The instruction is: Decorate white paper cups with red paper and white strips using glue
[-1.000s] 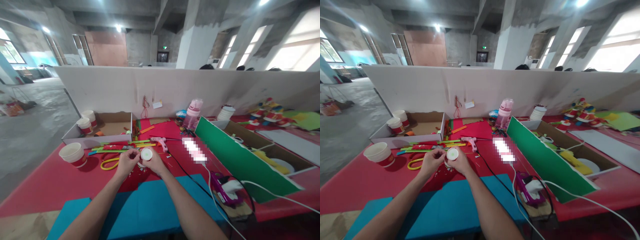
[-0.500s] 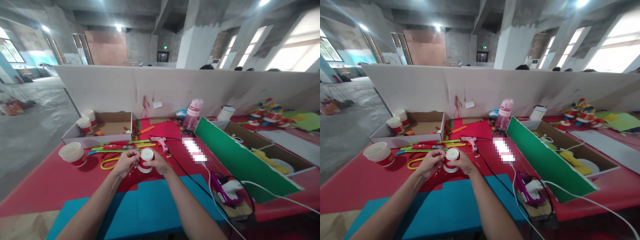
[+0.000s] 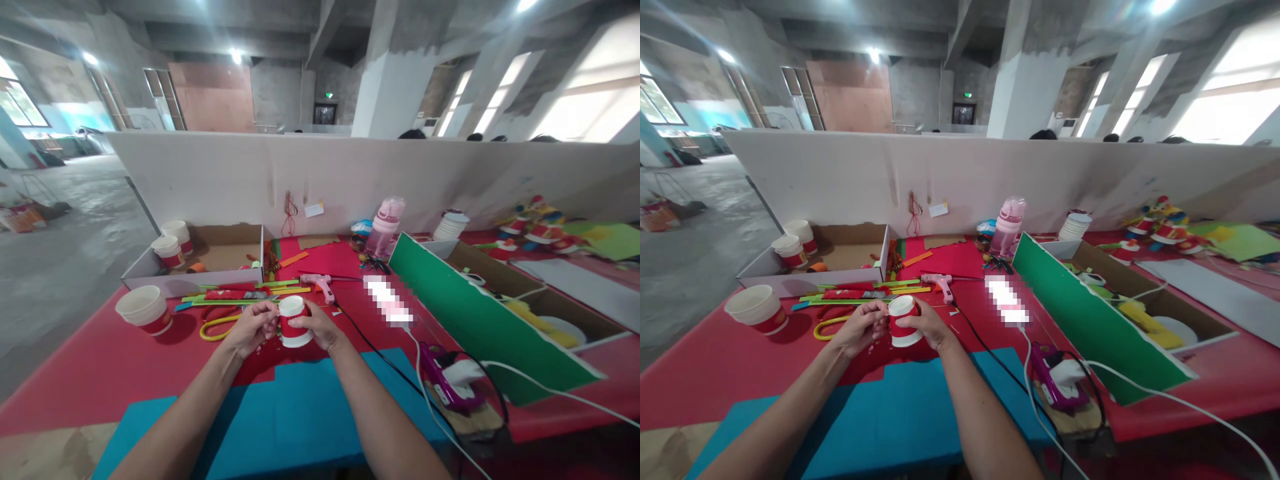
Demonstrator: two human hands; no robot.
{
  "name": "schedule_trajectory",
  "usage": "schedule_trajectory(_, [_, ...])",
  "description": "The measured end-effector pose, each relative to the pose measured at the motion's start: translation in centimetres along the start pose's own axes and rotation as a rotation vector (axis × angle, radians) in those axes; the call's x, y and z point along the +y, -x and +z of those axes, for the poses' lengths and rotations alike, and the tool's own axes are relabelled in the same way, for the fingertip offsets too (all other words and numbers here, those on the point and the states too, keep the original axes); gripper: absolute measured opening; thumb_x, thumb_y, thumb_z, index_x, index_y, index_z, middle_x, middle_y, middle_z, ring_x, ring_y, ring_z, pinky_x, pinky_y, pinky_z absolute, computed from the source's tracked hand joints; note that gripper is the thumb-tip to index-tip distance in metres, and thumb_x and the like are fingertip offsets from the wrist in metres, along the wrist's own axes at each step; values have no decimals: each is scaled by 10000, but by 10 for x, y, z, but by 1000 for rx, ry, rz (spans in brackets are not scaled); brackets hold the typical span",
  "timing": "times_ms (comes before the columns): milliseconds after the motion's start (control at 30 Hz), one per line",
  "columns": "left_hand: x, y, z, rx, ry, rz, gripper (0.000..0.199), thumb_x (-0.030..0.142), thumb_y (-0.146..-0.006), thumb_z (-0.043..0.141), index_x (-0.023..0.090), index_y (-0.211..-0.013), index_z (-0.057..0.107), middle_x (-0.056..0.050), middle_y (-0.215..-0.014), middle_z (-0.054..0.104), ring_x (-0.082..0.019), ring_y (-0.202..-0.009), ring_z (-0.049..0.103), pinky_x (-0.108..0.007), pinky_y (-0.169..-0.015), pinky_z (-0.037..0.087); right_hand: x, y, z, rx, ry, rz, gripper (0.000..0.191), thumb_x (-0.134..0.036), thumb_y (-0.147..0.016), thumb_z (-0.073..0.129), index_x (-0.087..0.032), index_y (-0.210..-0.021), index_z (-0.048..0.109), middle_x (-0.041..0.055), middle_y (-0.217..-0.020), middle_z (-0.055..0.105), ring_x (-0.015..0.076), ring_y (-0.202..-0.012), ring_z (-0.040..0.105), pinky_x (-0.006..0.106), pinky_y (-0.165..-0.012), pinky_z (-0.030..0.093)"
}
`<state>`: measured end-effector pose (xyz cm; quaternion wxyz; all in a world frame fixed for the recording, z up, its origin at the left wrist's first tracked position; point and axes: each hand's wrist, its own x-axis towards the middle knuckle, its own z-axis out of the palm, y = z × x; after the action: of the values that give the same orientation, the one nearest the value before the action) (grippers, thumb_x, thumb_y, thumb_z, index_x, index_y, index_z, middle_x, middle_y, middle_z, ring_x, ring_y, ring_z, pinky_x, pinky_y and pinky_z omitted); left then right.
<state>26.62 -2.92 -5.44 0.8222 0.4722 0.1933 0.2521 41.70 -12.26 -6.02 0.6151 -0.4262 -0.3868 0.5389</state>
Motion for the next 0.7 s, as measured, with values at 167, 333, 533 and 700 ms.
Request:
schedule_trajectory(167, [-1,0,0,19,23,43,266,257,-601,820,122,-702,614,42,-495,476,-30,-421,363,-151,-396,295,1,-3,-1,65,110,-25,405,-228,-595,747,-184,-984,642,11,-899,693,178,-819,630,303,-776,488])
schedule_trajectory(333, [9,5,1,-58,66,227,248,290,-653,789,146,-702,594,52,-521,434,-42,-444,380,-137,-373,265,9,-17,-17,356,313,-100,421,-243,-561,771,-188,-951,625,15,-885,684,186,-810,633,330,-774,510])
schedule_trajectory(533, [7,-1,-3,72,-269,202,235,300,-707,747,139,-694,576,13,-541,567,-85,-455,494,-205,-448,417,10,-22,-18,361,-7,-90,497,-308,-642,718,-198,-1093,543,24,-940,682,196,-817,661,337,-755,537])
schedule_trajectory(700, [1,-5,-7,64,-501,317,99,223,-753,669,147,-747,605,-6,-665,623,-101,-556,547,-226,-562,448,11,-17,-11,265,52,-180,507,-261,-675,667,-217,-1151,500,16,-975,672,191,-862,660,333,-794,532])
